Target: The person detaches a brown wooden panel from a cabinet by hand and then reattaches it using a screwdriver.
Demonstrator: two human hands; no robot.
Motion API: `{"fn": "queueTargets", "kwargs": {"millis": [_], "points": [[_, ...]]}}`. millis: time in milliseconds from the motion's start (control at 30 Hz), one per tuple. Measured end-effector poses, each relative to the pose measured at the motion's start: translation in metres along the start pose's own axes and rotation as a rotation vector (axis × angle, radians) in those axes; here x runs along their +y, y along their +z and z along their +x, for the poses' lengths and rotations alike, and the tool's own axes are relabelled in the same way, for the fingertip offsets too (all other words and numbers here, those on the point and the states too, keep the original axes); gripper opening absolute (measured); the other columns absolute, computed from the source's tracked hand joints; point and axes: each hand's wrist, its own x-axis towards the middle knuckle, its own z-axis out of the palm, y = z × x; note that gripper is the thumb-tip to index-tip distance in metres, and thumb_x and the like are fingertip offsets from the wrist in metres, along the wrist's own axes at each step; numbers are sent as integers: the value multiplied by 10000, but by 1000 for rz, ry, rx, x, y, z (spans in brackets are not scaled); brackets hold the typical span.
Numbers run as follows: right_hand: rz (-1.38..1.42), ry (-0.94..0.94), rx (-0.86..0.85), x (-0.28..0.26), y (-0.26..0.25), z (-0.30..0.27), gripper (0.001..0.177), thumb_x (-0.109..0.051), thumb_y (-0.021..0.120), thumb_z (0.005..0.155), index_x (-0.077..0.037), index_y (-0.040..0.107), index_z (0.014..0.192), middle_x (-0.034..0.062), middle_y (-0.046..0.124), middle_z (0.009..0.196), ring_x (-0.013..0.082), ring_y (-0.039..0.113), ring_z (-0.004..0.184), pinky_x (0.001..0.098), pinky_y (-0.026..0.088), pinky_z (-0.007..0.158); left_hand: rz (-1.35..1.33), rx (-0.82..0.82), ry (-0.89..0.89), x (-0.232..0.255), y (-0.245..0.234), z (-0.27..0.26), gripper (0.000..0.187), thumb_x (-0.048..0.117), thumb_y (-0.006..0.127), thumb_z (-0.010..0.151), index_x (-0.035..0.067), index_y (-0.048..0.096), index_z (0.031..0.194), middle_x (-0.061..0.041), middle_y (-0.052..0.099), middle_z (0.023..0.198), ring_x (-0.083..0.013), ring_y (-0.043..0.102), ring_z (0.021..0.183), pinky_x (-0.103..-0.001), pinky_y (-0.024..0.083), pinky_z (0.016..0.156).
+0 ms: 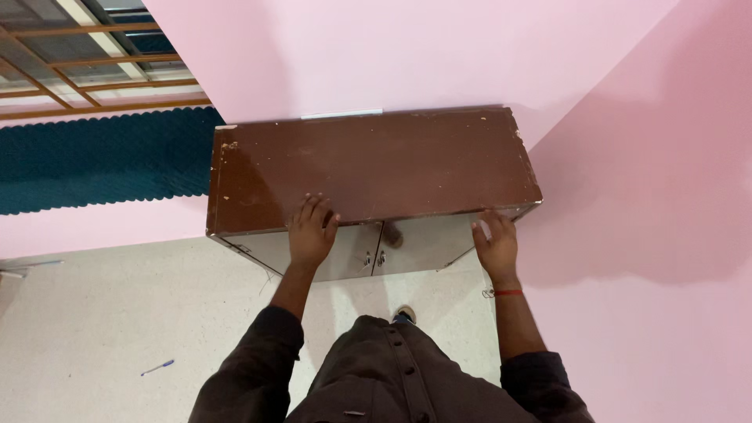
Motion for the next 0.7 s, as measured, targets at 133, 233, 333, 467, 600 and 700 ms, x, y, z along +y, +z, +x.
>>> {"fn": "queueTargets", "kwargs": {"millis": [133,233,333,467,600,700], "points": [[-160,-240,-37,-63,-1,61,436,-392,675,987,-123,645,1330,168,530,1517,365,455,1449,594,385,1162,247,156,37,26,8,13,385,355,569,1015,114,698,1286,-70,622,1445,-266,514,1403,-499,356,1161],[-301,-328,-16,-95,21,84,503,-431,596,972,-125,636,1370,195,532,1492,375,450,1395,630,329,1118,296,205,50,32,5,16,390,324,535,1015,107,708,1290,-65,643,1429,-255,536,1381,-493,360,1155],[-393,-383,18,-100,30,72,495,-422,491,1035,-145,615,1426,163,541,1518,346,457,1426,616,308,1159,294,212,39,38,1,12,396,309,517,1014,95,713,1283,-71,657,1415,-259,555,1369,-484,363,1155],[-401,-385,-9,-94,29,75,514,-438,468,1047,-139,604,1443,163,529,1528,339,457,1428,599,301,1159,311,207,20,43,0,18,408,301,495,1005,86,718,1273,-75,667,1402,-256,570,1356,-474,365,1150],[-404,-399,-3,-93,30,78,521,-438,485,1036,-128,605,1437,164,538,1510,347,472,1416,597,312,1154,321,222,19,43,2,19,412,304,483,1012,84,718,1269,-72,669,1402,-247,572,1358,-477,365,1152],[-342,-374,21,-95,30,77,500,-432,504,1029,-138,622,1416,156,550,1506,344,493,1414,592,323,1159,313,210,-2,44,2,21,415,304,481,1009,84,715,1273,-71,667,1403,-243,568,1362,-471,362,1158]]}}
